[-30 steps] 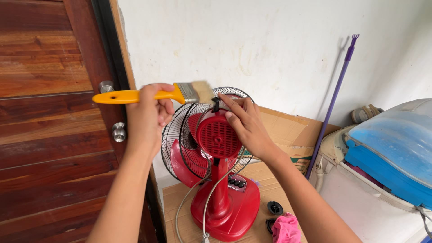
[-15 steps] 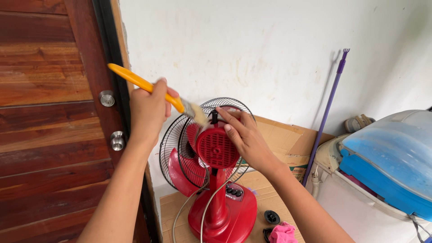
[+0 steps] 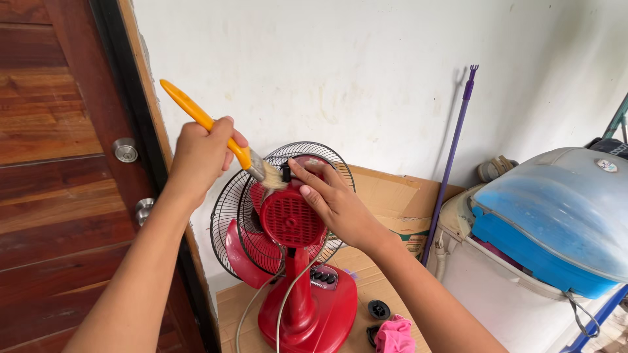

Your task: The person disassembles a red table fan by removing the front grille, unscrewing the central cap, taking off the fan blades, and detaching the rear grille. They then use a brush to clean the exposed motor housing.

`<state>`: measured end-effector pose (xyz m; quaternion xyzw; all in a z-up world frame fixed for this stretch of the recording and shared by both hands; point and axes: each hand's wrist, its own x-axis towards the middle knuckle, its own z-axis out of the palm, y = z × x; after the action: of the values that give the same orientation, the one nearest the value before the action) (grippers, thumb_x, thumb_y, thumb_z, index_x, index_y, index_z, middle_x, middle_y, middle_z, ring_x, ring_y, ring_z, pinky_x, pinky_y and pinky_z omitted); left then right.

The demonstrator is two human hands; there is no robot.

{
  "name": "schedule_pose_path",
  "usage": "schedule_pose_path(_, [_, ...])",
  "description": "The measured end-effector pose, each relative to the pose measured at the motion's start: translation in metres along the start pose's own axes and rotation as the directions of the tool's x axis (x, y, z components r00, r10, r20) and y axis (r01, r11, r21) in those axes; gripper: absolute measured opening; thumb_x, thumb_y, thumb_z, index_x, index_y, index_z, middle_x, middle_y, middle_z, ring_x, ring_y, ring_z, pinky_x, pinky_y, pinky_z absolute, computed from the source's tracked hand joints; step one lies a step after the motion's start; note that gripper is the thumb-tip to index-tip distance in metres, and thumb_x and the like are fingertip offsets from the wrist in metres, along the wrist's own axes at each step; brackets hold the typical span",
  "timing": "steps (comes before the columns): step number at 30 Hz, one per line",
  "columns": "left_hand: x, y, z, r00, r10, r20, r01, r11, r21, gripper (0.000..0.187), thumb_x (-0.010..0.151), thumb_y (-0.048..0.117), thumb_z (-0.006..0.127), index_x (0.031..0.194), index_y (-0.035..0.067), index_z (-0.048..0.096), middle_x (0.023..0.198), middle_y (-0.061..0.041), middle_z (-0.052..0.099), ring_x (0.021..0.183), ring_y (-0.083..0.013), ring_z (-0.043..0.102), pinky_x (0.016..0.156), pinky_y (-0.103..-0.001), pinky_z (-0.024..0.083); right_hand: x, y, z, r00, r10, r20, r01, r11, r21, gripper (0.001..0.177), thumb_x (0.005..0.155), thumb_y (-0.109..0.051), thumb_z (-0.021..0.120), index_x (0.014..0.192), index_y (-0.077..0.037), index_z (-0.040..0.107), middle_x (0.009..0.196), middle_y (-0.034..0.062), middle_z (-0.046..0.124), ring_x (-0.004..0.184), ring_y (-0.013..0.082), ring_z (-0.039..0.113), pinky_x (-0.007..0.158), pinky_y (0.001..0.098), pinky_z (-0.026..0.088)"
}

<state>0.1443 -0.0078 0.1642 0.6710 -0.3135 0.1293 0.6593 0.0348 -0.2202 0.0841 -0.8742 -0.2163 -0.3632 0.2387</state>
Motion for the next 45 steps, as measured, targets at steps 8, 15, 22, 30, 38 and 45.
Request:
schedule_pose_path(8, [-0.035, -0.009, -0.003, 0.998, -0.044, 0.052, 0.032, 0.976, 0.215, 0.040, 0.096, 0.028, 0.054, 0.072, 0.001, 0.071, 0.048, -0.001, 0.049, 0.041, -0.0104, 0.043, 0.042, -0.029, 0.033, -0.005, 0.002, 0.004, 1.000, -0.007, -0.013, 0.007, 1.000, -0.013, 0.056, 0.111, -0.040, 0.032, 0.159, -0.012, 0.038, 0.152, 0.0160, 0.043, 0.146, 0.0341, 0.039, 0.121, 0.0428, 0.031])
schedule_pose_path(15, [-0.121, -0.066, 0.005, 0.973, 0.115, -0.198, -0.109, 0.993, 0.039, 0.039, 0.108, 0.029, 0.049, 0.087, 0.007, 0.072, 0.058, 0.000, 0.052, 0.052, -0.0071, 0.047, 0.050, -0.027, 0.038, -0.013, 0.016, 0.013, 0.987, 0.163, -0.008, -0.161, 0.981, 0.109, 0.057, 0.109, -0.036, 0.035, 0.158, -0.007, 0.031, 0.162, 0.0176, 0.029, 0.155, 0.0334, 0.024, 0.123, 0.0426, 0.022])
schedule_pose_path(22, [-0.181, -0.085, 0.014, 0.831, 0.519, -0.201, -0.465, 0.846, 0.262, 0.021, 0.104, 0.016, 0.052, 0.098, 0.005, 0.068, 0.079, -0.008, 0.067, 0.071, -0.0146, 0.066, 0.066, -0.031, 0.053, -0.024, 0.037, 0.019, 0.996, 0.084, -0.039, -0.053, 0.865, 0.498, 0.047, 0.111, -0.026, 0.038, 0.151, -0.002, 0.042, 0.171, 0.0139, 0.030, 0.163, 0.0293, 0.014, 0.130, 0.0425, 0.014])
schedule_pose_path(30, [-0.231, -0.142, 0.047, 0.913, 0.327, 0.244, -0.381, 0.897, 0.226, 0.016, 0.089, 0.004, 0.069, 0.102, 0.006, 0.075, 0.076, -0.011, 0.071, 0.064, -0.0194, 0.076, 0.060, -0.033, 0.059, -0.047, 0.034, 0.035, 0.974, 0.114, -0.194, -0.043, 0.940, 0.339, 0.055, 0.112, -0.033, 0.031, 0.160, -0.007, 0.036, 0.174, 0.0129, 0.022, 0.164, 0.0291, 0.012, 0.131, 0.0437, 0.012])
schedule_pose_path(38, [-0.243, -0.172, 0.062, 0.983, 0.077, 0.167, -0.136, 0.916, 0.377, 0.018, 0.086, 0.005, 0.071, 0.104, 0.006, 0.069, 0.093, -0.012, 0.072, 0.078, -0.0313, 0.076, 0.063, -0.041, 0.059, -0.116, 0.060, 0.101, 0.922, 0.329, -0.205, -0.183, 0.836, 0.518, 0.085, 0.085, 0.005, 0.050, 0.161, -0.007, 0.014, 0.169, 0.0165, 0.021, 0.159, 0.0300, 0.019, 0.127, 0.0445, 0.019])
schedule_pose_path(45, [-0.239, -0.151, 0.081, 0.919, 0.254, 0.302, -0.345, 0.888, 0.303, 0.037, 0.085, -0.001, 0.067, 0.120, 0.010, 0.065, 0.101, -0.014, 0.059, 0.091, -0.0304, 0.072, 0.077, -0.041, 0.058, -0.162, 0.099, 0.176, 0.924, 0.380, 0.044, -0.327, 0.724, 0.607, 0.097, 0.084, -0.005, 0.073, 0.158, -0.007, 0.010, 0.149, 0.0145, 0.046, 0.142, 0.0248, 0.043, 0.117, 0.0374, 0.034])
